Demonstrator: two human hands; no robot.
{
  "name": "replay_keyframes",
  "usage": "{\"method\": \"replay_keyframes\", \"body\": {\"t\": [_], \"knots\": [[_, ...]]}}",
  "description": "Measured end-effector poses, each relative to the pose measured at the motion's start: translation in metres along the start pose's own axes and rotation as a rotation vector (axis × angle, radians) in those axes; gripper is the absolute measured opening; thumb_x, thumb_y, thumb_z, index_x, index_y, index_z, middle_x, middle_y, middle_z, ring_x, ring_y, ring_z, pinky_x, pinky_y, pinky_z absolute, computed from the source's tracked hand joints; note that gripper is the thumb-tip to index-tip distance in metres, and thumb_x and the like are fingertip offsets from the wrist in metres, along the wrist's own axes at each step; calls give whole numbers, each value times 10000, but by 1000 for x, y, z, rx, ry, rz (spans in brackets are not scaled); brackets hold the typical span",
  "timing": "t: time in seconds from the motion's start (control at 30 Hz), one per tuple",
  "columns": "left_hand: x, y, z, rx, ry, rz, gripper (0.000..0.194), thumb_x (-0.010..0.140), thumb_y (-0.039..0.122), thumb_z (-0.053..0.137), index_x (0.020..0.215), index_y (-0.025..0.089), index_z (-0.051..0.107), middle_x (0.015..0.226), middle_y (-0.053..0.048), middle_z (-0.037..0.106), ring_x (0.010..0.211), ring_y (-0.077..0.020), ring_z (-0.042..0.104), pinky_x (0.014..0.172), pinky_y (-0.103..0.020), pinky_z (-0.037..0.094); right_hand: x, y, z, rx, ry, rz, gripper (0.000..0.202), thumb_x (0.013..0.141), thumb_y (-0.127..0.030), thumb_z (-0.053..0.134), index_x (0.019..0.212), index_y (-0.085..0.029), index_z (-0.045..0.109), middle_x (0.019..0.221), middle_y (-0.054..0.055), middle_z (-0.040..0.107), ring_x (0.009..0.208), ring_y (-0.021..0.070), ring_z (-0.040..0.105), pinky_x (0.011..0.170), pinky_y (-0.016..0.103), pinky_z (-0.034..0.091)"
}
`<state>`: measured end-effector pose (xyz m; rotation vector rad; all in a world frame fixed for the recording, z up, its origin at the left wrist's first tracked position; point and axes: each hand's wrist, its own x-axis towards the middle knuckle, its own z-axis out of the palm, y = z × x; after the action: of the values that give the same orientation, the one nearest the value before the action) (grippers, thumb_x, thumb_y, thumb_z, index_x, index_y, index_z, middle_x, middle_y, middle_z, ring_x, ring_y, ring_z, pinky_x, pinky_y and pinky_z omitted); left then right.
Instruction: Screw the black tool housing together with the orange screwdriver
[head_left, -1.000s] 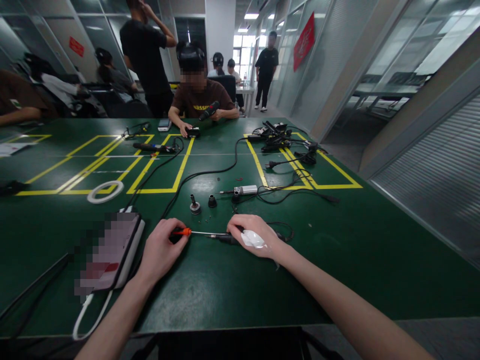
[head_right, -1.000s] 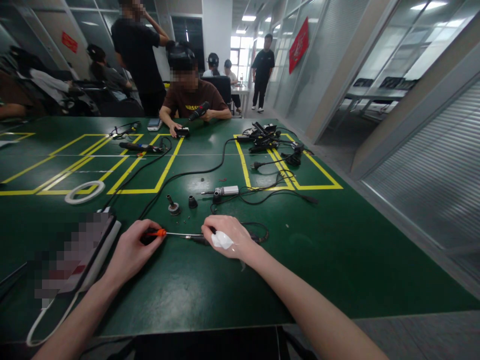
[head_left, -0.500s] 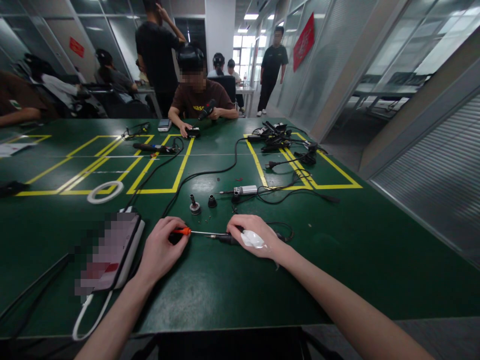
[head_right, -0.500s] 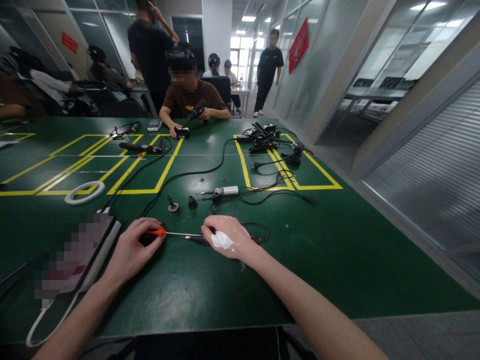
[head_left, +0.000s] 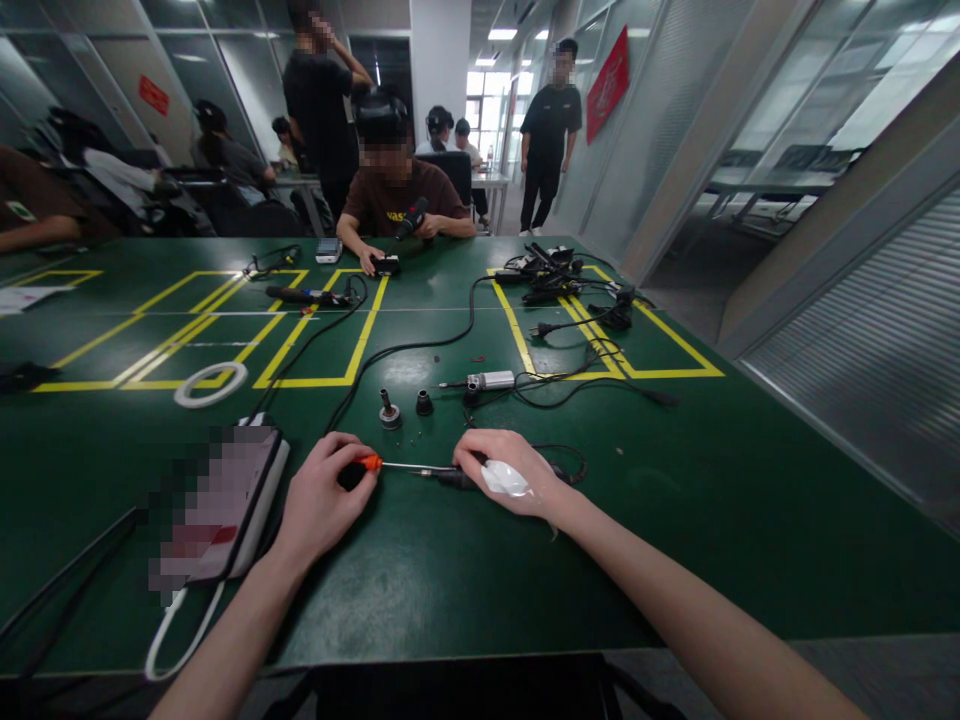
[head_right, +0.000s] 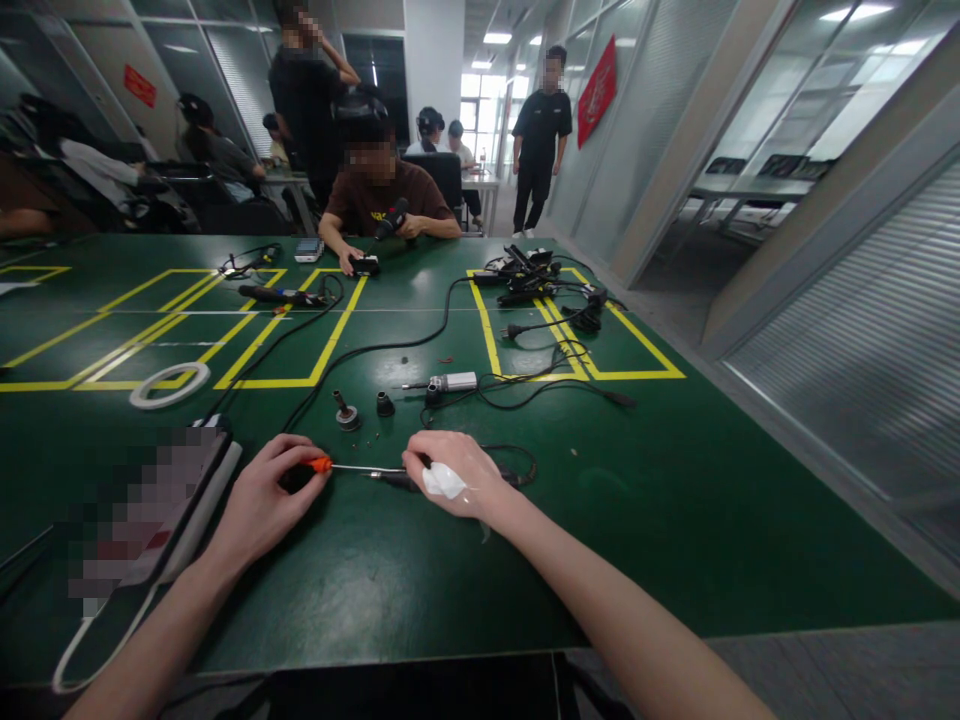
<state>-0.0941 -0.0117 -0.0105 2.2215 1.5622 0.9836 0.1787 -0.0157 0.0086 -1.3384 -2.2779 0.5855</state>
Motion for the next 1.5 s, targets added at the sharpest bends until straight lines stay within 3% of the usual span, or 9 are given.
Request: {"method": "replay_keyframes", "body": {"t": [0.43, 0.73, 0.93, 1.1, 1.27, 1.5], "knots": [[1, -3, -1, -8, -14, -53, 57, 803, 304, 619, 807, 247, 611, 824, -22, 704, 785, -229, 666, 690, -324, 516, -1, 1, 2, 24, 20, -8, 237, 985, -148, 554, 777, -177, 664, 808, 26, 696, 733, 151, 613, 714, 265, 405], [1, 2, -1, -69, 8, -41, 121, 837, 340, 621, 784, 234, 647, 912, -43, 703, 847, -220, 678, 759, -325, 533, 0, 1, 2, 12, 16, -6, 237, 982, -154, 562, 766, -182, 657, 799, 24, 687, 727, 154, 609, 707, 261, 400], [1, 4, -3, -52, -15, -57, 137, 842, 342, 638, 789, 230, 694, 906, -46, 700, 825, -210, 675, 681, -293, 523, 0, 1, 2, 17, 24, -12, 242, 985, -154, 560, 765, -182, 656, 791, 20, 684, 724, 153, 605, 703, 259, 396], [1, 3, -3, -54, -25, -25, 124, 846, 323, 627, 788, 231, 687, 905, -49, 704, 866, -228, 687, 792, -336, 545, 0, 1, 2, -2, 13, -9, 244, 986, -161, 553, 766, -181, 656, 806, 29, 695, 729, 156, 612, 710, 262, 402], [1, 2, -2, -38, -36, -23, 133, 853, 332, 613, 787, 233, 671, 905, -53, 701, 875, -236, 677, 799, -347, 540, -1, 1, 2, 13, 8, 5, 244, 987, -161, 552, 770, -179, 662, 824, 34, 704, 738, 160, 625, 714, 266, 403], [0, 0, 0, -23, -22, -30, 96, 819, 292, 617, 881, 240, 667, 909, -38, 717, 862, -239, 690, 769, -343, 545, 0, -1, 0, 0, 5, 10, 239, 982, -162, 556, 768, -180, 661, 812, 34, 696, 737, 162, 621, 712, 266, 405]]}}
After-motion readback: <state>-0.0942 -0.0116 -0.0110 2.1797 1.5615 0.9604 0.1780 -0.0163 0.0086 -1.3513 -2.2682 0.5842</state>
